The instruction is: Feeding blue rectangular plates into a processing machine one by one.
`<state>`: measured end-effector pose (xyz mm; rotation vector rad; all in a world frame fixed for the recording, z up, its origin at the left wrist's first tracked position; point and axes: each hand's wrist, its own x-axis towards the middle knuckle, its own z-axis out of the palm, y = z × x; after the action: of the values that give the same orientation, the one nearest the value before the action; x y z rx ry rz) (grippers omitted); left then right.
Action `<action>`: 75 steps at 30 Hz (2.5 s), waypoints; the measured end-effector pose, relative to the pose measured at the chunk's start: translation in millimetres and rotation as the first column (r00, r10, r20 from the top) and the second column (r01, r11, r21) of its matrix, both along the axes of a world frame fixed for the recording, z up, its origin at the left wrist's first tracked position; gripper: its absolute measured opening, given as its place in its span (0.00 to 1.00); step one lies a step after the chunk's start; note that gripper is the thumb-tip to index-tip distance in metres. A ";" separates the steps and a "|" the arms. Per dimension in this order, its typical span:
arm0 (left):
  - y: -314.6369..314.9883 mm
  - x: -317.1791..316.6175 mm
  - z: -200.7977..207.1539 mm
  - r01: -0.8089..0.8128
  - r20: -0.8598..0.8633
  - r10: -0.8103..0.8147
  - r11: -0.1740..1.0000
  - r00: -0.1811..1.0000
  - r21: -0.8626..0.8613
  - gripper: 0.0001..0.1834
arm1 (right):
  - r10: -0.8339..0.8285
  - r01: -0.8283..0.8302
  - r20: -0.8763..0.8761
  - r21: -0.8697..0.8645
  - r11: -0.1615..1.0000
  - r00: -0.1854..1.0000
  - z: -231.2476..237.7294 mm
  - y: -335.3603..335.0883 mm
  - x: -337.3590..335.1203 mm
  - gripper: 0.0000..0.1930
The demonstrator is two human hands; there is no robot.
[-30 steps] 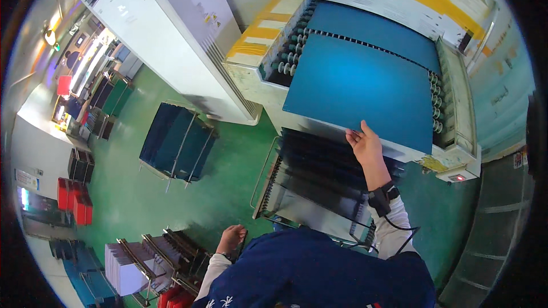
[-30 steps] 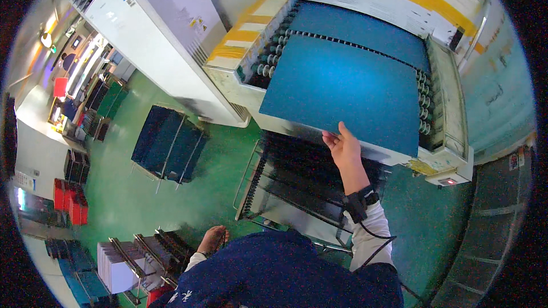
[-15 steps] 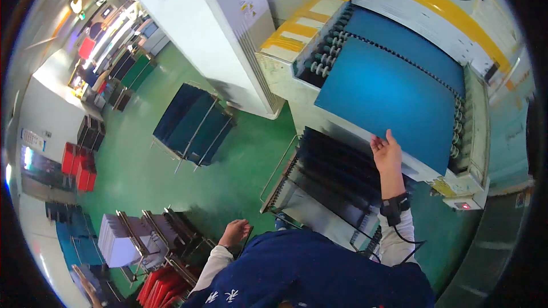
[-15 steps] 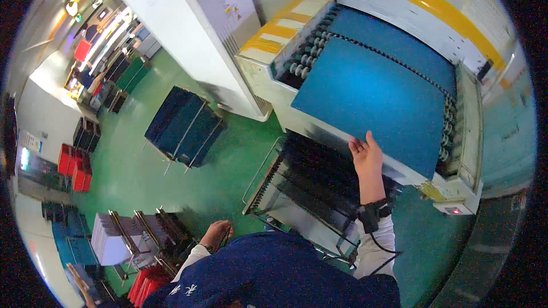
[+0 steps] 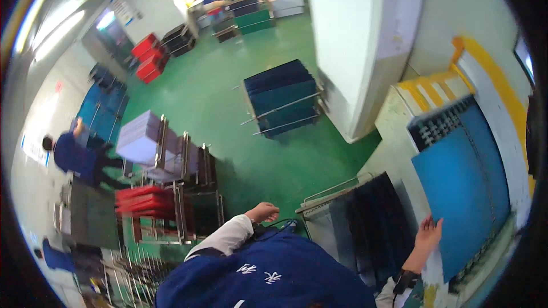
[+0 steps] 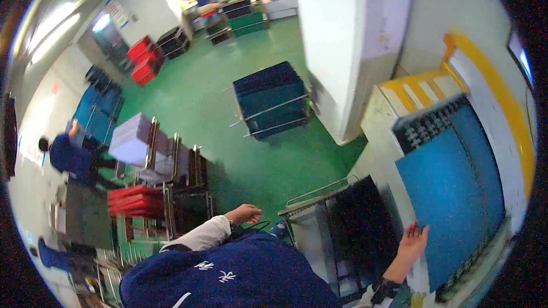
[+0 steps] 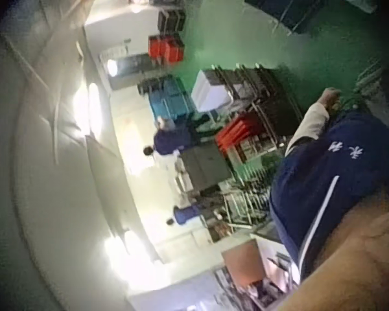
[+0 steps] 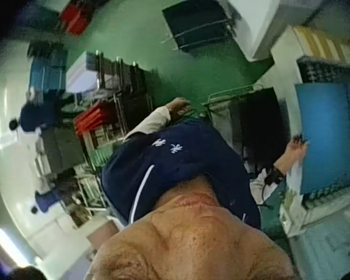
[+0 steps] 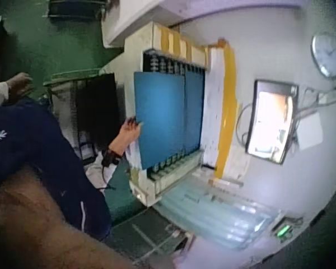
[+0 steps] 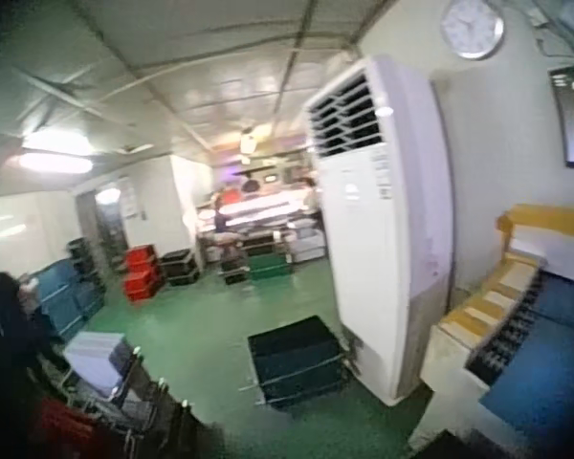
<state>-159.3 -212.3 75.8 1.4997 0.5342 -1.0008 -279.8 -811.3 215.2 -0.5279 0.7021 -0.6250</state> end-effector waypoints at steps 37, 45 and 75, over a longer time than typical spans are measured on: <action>17.1 -8.9 -63.3 -0.130 -0.142 0.110 0.982 0.984 -0.138 0.07 | 0.134 -0.800 -0.857 -0.512 -0.313 0.497 -12.9 222.5 -54.8 0.29; 33.9 14.2 -47.6 -0.135 -0.116 0.103 0.937 0.988 -0.323 0.11 | -0.106 -0.878 -0.960 -0.191 -0.438 0.261 -28.8 230.0 -59.5 0.35; 149.4 17.8 -72.2 -0.184 -0.148 0.158 0.965 0.976 -0.185 0.07 | -0.380 -0.595 -0.491 -0.422 -0.684 0.784 -109.0 227.3 -116.9 0.20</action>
<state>-141.5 -62.9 3.6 1.1957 0.6285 -0.9907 -396.7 -584.0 106.3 -3.1244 0.0501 -0.5058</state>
